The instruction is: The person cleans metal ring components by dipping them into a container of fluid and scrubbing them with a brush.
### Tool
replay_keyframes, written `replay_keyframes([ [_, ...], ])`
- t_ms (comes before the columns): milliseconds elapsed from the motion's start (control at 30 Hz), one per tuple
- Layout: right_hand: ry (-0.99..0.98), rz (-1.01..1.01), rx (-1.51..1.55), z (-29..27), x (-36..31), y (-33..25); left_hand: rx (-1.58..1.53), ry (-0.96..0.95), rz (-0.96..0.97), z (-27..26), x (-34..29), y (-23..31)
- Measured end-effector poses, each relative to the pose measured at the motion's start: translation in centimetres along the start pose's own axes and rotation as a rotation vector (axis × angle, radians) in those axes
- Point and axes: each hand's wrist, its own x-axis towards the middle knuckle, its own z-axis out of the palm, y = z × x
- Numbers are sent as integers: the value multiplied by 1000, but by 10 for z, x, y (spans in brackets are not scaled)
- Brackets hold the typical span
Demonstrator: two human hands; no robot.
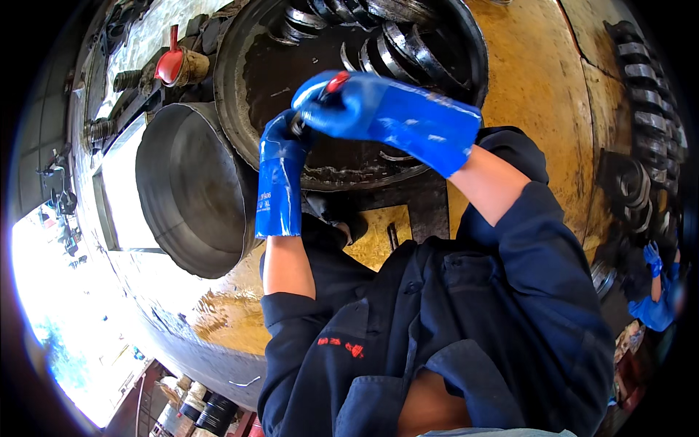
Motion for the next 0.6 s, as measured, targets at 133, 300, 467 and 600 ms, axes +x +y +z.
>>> replay_keyframes([
  [133,-151,581,-184,-15,7,0,244,-164,30,-11,3,13],
  [300,147,633,292,-31,9,47,158,28,13,-36,-13,48],
  [467,506,959,706,-24,1,62,-45,219,122,-48,-21,33],
  [600,159,621,174,-18,-31,62,-112,250,37,-56,-25,27],
])
